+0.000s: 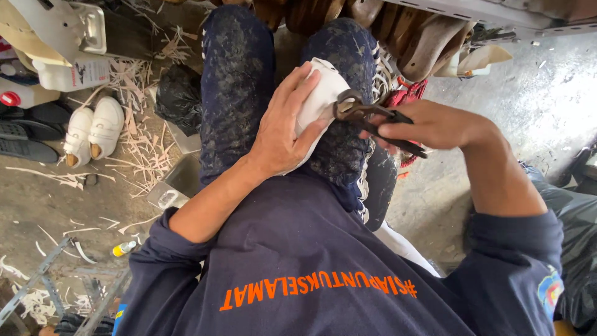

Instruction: Lasting a shoe by pulling leather over a last and securing it with tools

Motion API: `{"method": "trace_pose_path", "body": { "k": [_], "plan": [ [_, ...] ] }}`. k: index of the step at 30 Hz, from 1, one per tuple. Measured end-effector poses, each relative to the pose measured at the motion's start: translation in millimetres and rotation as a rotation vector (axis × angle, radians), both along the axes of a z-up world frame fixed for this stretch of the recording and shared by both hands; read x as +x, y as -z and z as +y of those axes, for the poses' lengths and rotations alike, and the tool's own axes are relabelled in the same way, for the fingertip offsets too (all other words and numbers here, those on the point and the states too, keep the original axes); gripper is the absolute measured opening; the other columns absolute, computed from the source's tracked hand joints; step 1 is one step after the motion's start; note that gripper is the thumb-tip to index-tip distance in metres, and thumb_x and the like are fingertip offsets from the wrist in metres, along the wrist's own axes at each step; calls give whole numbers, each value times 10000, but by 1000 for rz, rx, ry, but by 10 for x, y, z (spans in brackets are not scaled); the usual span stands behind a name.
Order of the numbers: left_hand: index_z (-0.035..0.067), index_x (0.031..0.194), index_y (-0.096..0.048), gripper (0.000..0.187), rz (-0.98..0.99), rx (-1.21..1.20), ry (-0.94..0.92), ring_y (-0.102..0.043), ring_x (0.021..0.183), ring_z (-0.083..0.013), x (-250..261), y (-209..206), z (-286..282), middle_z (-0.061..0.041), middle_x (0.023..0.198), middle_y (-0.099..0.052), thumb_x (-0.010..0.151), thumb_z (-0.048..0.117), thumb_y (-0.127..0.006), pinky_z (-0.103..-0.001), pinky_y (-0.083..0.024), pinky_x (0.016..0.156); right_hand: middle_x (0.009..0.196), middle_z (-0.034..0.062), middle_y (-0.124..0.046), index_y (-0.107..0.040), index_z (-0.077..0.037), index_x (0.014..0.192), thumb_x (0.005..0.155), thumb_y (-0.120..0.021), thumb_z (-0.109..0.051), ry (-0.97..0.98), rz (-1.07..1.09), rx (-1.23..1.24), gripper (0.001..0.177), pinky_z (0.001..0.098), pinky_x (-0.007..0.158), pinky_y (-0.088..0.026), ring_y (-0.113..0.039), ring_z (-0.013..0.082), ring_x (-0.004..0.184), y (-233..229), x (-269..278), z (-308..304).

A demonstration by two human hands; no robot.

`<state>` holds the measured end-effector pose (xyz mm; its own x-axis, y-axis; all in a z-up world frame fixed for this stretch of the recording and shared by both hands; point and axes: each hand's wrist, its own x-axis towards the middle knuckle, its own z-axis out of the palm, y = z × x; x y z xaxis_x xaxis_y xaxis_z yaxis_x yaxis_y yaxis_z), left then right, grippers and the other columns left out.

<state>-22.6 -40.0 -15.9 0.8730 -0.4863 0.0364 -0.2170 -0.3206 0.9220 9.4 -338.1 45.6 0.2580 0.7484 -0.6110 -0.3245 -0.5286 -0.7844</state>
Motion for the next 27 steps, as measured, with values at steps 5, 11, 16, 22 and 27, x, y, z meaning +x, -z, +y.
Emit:
{"method": "trace_pose_path", "body": {
  "k": [5, 11, 16, 22, 27],
  "plan": [
    [102, 1602, -346, 596, -72, 63, 46, -400, 1569, -357, -45, 38, -34, -145, 1682, -318, 1134, 435, -504, -513, -363, 1322, 847, 89, -782, -599, -194, 1361, 1020, -495, -405, -6, -375, -588, 414, 460, 760, -489, -711, 340, 793, -411, -306, 31],
    [119, 1594, -361, 603, 30, 81, -7, -382, 1564, -315, -28, -57, -67, -117, 1671, -339, 1102, 418, -541, -491, -356, 1284, 894, 110, -707, -584, -93, 1377, 1034, -536, -151, -220, -1158, -708, 351, 462, 560, -547, -697, 344, 649, -372, -776, 267],
    [167, 1624, -324, 611, -109, 242, -49, -386, 1561, -382, -253, 9, -188, -94, 1696, -304, 1099, 320, -597, -532, -363, 1284, 976, 21, -730, -621, -89, 1360, 1045, -512, -124, -323, -1472, -878, 336, 342, 874, -582, -732, 190, 829, -473, -851, 411],
    [216, 1636, -299, 697, -168, 380, -61, -358, 1562, -406, -319, -11, -298, -79, 1709, -289, 1059, 238, -690, -548, -326, 1280, 809, -24, -586, -574, -158, 1045, 1027, -520, -104, -501, -1434, -1036, 78, 275, 596, -540, -648, 139, 596, -663, -891, 475],
    [228, 1641, -292, 714, -192, 310, -73, -395, 1542, -434, -316, 95, -251, -89, 1710, -295, 1044, 216, -682, -557, -345, 1286, 821, 36, -576, -542, -113, 994, 1010, -462, -43, -460, -1313, -923, 107, 322, 407, -455, -605, 177, 487, -523, -998, 454]
  ]
}}
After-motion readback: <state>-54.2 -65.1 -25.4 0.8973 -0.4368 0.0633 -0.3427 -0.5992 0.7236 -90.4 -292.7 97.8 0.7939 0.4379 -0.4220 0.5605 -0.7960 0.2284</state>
